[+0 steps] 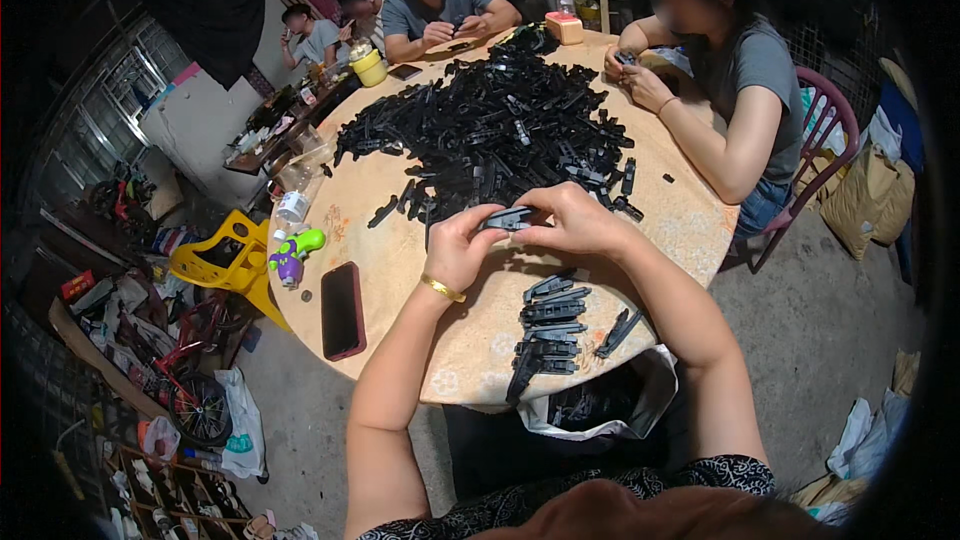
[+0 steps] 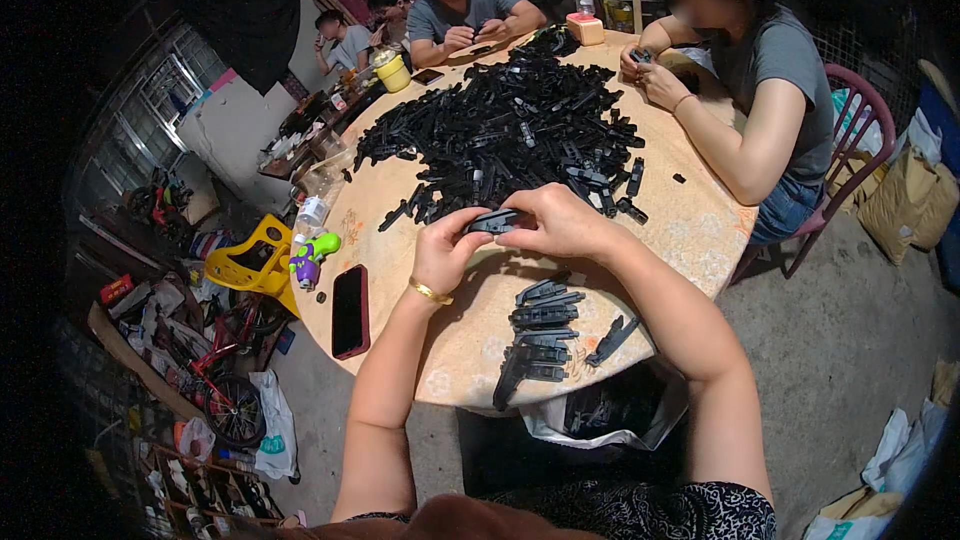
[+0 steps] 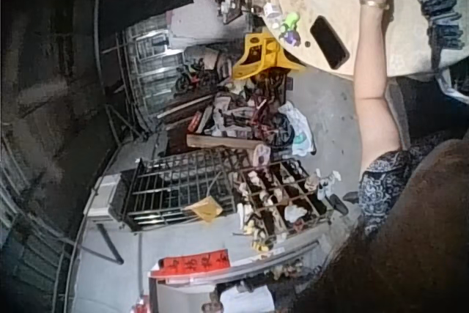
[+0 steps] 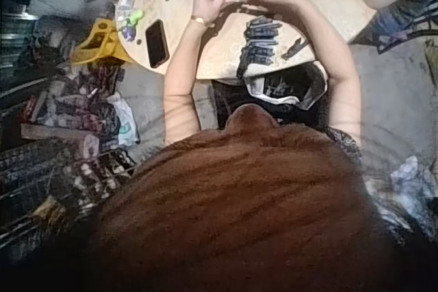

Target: The person sorts small black plastic components by hand at a table, inspecting them before placing them into storage bags.

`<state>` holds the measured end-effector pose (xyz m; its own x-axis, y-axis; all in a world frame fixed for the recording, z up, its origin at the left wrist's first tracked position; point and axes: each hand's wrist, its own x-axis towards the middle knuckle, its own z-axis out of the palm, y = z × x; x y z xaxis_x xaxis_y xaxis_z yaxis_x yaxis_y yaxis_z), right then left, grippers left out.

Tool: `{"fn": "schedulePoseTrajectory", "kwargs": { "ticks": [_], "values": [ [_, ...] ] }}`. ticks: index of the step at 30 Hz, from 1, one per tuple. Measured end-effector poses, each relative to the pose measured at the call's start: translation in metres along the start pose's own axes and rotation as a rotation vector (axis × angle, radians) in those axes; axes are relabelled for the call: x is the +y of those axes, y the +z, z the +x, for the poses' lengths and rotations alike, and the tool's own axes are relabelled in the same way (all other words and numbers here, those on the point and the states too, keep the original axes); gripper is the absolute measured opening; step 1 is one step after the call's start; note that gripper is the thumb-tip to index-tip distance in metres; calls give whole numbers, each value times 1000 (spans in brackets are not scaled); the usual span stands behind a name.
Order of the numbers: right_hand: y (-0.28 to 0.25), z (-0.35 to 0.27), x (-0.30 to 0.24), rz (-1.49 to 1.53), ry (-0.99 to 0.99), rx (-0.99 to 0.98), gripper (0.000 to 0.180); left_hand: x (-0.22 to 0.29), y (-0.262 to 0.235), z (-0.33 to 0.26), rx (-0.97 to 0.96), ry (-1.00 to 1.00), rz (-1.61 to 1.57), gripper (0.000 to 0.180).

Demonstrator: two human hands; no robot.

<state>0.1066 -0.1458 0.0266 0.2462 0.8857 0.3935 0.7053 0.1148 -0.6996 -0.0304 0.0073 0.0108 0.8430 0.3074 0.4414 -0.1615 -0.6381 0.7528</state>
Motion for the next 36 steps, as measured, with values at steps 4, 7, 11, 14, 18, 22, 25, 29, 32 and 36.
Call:
{"fn": "schedulePoseTrajectory", "kwargs": {
  "ticks": [4,7,11,14,18,22,25,29,32,36],
  "values": [
    [-1,-2,-3,-106,-109,74,30,13,-3,0,55,168,133,24],
    [2,-3,-3,-134,-177,141,25,17,-6,0,36,158,131,22],
    [2,-4,-6,-93,-232,202,22,16,-5,-1,31,189,92,21],
    [5,-5,-2,-152,-229,183,22,9,2,-3,45,180,-39,22],
    [9,-6,-2,-177,-288,203,24,6,-2,-2,21,229,31,22],
    [5,-6,0,-155,-126,77,37,-7,3,0,91,256,162,21],
    [-10,-12,-4,-58,-96,240,52,-30,11,4,24,-34,-123,23],
    [-50,-81,-69,496,-4,77,25,-18,9,0,-77,-51,-102,27],
    [-45,-151,-57,596,-130,-483,20,-22,22,3,-194,2,66,27],
    [37,-253,-32,233,390,-825,23,-36,39,-11,-239,43,118,23]
  ]
}}
